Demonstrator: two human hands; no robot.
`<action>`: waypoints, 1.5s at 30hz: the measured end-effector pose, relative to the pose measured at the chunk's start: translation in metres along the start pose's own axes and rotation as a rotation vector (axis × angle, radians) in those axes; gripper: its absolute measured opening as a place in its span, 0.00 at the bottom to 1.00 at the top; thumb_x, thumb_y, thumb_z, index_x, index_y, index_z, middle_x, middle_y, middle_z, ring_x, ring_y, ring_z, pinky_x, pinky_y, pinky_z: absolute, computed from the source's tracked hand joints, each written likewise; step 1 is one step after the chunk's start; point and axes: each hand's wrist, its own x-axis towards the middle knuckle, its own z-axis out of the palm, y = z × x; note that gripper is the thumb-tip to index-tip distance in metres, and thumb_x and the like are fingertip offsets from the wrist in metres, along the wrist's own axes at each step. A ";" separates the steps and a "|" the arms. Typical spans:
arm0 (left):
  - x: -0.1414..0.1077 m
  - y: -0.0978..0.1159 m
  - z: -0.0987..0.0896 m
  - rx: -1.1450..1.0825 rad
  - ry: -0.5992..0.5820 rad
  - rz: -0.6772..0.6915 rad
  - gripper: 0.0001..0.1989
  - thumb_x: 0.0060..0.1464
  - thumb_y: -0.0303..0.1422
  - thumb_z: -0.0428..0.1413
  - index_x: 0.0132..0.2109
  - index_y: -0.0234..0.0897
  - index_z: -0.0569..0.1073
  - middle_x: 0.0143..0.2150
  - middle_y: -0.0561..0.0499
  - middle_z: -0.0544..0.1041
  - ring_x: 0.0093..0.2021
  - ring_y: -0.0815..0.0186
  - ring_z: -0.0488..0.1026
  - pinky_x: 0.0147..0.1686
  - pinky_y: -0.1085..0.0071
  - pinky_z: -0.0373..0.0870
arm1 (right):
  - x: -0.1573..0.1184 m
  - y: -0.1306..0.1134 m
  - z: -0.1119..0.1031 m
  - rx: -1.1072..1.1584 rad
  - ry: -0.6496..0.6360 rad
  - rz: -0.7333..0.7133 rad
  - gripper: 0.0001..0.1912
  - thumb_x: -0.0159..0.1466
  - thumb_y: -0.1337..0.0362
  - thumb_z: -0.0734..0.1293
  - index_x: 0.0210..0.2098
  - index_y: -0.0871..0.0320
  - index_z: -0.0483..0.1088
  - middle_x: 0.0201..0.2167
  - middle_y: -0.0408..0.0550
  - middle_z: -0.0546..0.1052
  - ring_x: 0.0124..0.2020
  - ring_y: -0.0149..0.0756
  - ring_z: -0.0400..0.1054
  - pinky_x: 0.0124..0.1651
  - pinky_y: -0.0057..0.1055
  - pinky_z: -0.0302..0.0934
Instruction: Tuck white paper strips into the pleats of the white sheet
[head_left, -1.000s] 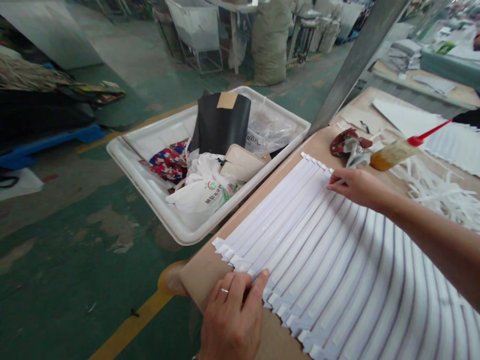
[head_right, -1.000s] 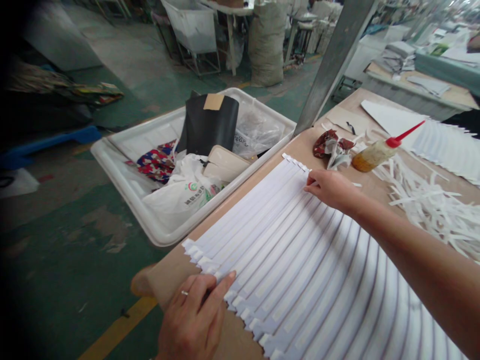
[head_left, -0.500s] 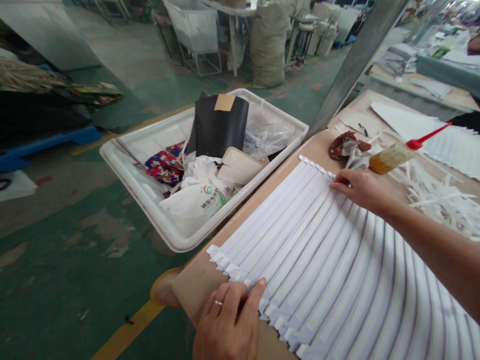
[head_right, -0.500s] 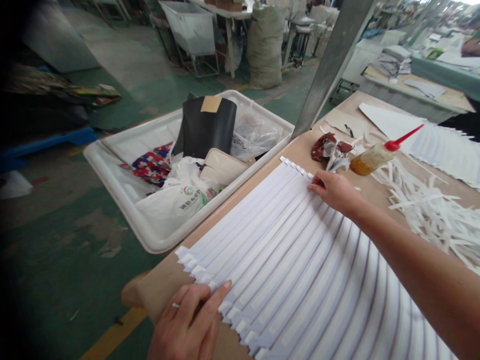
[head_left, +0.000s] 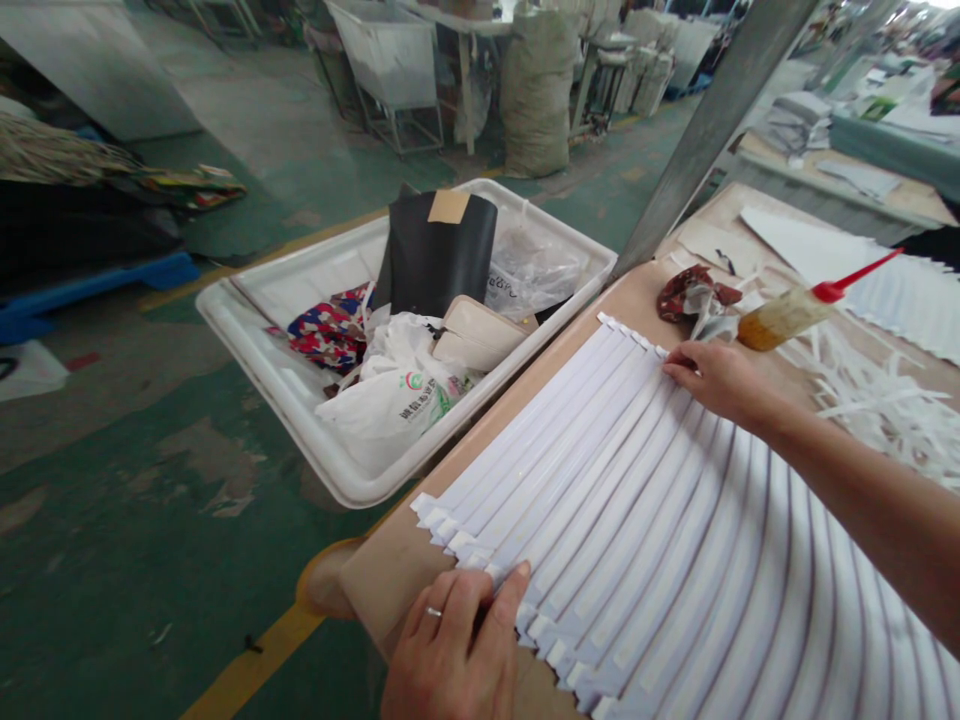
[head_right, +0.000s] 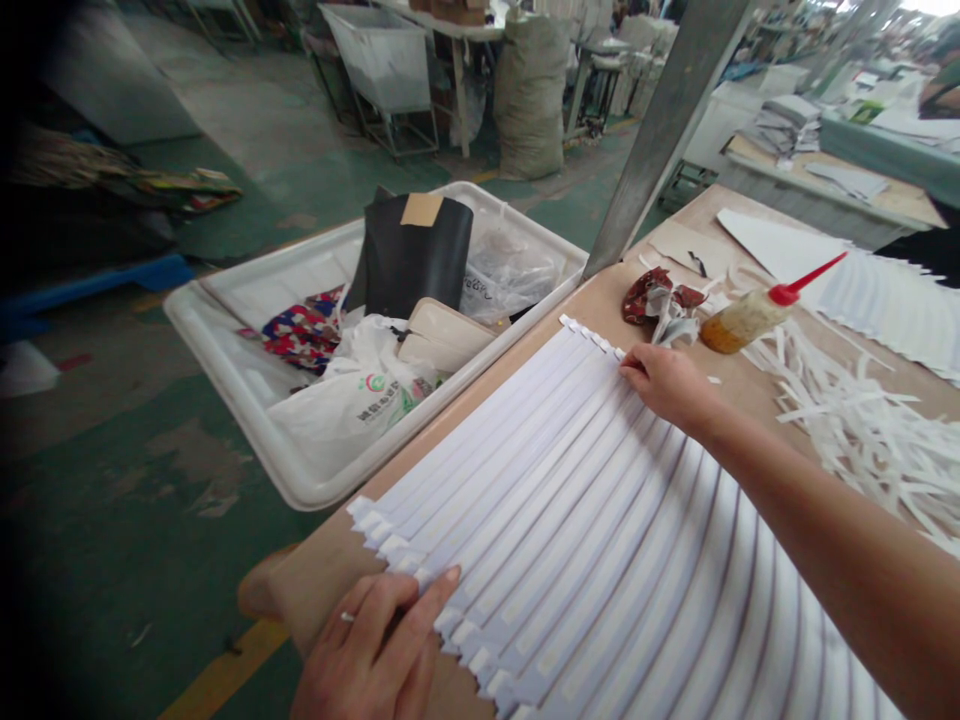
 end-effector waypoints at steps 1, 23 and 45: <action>0.000 0.000 0.000 -0.002 -0.001 0.000 0.21 0.62 0.23 0.51 0.60 0.35 0.72 0.40 0.45 0.71 0.41 0.61 0.68 0.41 0.64 0.67 | 0.000 0.000 0.000 0.003 0.000 0.004 0.11 0.64 0.59 0.61 0.35 0.57 0.73 0.32 0.50 0.79 0.31 0.39 0.71 0.35 0.32 0.60; 0.007 0.007 0.000 -0.008 0.076 -0.024 0.17 0.64 0.23 0.50 0.57 0.34 0.73 0.41 0.45 0.72 0.42 0.60 0.70 0.44 0.64 0.65 | -0.067 0.026 -0.045 -0.038 0.143 0.201 0.12 0.67 0.55 0.61 0.35 0.56 0.68 0.32 0.54 0.76 0.32 0.40 0.69 0.36 0.34 0.57; 0.007 0.034 -0.014 -0.257 0.184 -0.141 0.09 0.65 0.28 0.51 0.49 0.36 0.74 0.43 0.45 0.77 0.46 0.60 0.75 0.49 0.62 0.72 | -0.283 0.028 -0.035 0.216 0.188 0.005 0.02 0.66 0.61 0.65 0.37 0.51 0.70 0.43 0.52 0.76 0.47 0.48 0.71 0.50 0.49 0.65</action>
